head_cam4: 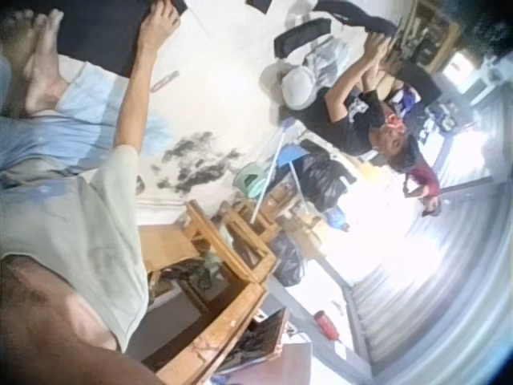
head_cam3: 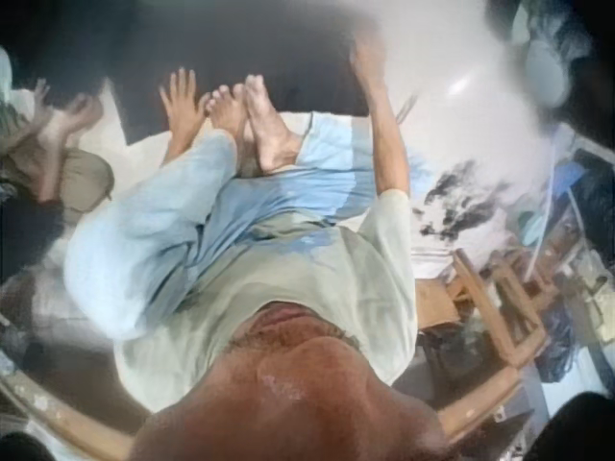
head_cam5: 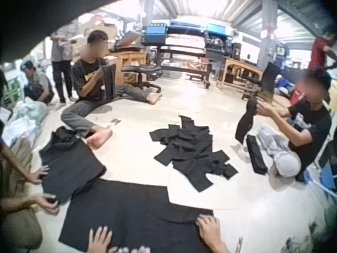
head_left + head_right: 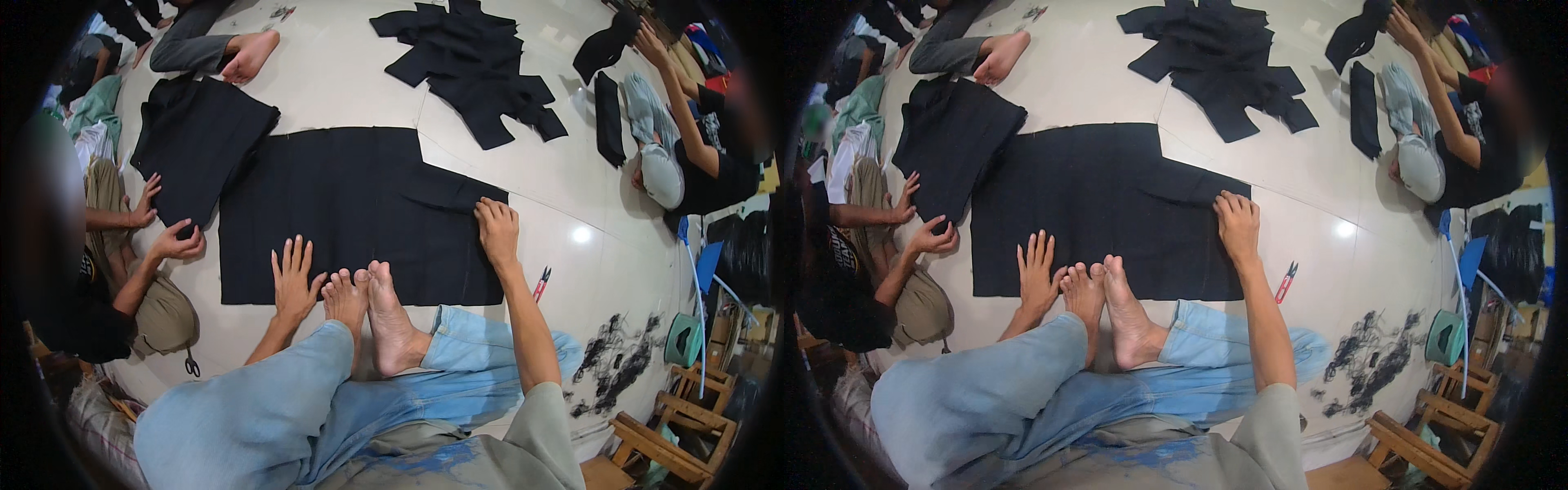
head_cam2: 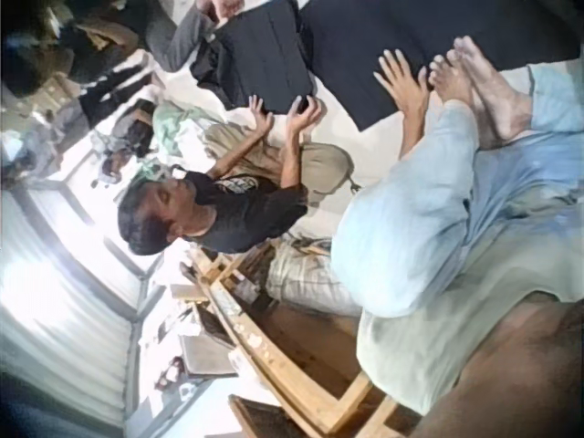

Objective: The person sits on the floor and uses a red utility knife to cut a large piece of black fabric into smaller rectangular pieces. They fold the fabric, make precise cuts along the edges, and place the cut pieces into a growing pile on the floor.

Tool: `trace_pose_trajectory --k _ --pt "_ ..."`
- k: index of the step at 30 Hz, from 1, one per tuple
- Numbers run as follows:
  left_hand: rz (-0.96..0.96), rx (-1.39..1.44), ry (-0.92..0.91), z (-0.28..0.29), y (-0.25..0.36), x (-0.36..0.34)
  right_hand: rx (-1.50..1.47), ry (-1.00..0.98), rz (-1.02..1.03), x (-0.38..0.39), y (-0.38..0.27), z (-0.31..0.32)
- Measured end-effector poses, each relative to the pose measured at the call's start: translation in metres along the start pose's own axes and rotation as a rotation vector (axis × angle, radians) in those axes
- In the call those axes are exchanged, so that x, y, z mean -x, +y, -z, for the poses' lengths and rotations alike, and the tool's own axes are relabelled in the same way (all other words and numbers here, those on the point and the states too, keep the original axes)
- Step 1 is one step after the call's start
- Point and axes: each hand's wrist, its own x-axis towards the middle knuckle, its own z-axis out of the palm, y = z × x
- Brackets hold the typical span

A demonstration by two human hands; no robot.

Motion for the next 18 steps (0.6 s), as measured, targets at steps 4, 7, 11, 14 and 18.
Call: trace_pose_trajectory --k 4,7,11,14,18 --pt "-0.053 0.038 0.006 0.058 -0.036 -0.011 -0.119 -0.077 -0.366 -0.047 0.035 0.003" --pt "-0.098 0.026 0.096 0.066 -0.053 -0.022 -0.108 -0.025 -0.61 -0.081 0.068 0.014" --pt "-0.208 -0.025 0.299 0.011 -0.031 -0.017 -0.237 0.067 -0.786 -0.069 0.08 0.026" --pt "-0.295 -0.082 0.261 -0.028 -0.004 -0.002 -0.095 0.029 -0.746 -0.006 0.064 0.04" --pt "-0.426 -0.182 -0.055 0.017 -0.014 0.0 0.247 -0.005 -0.91 0.099 0.04 0.059"
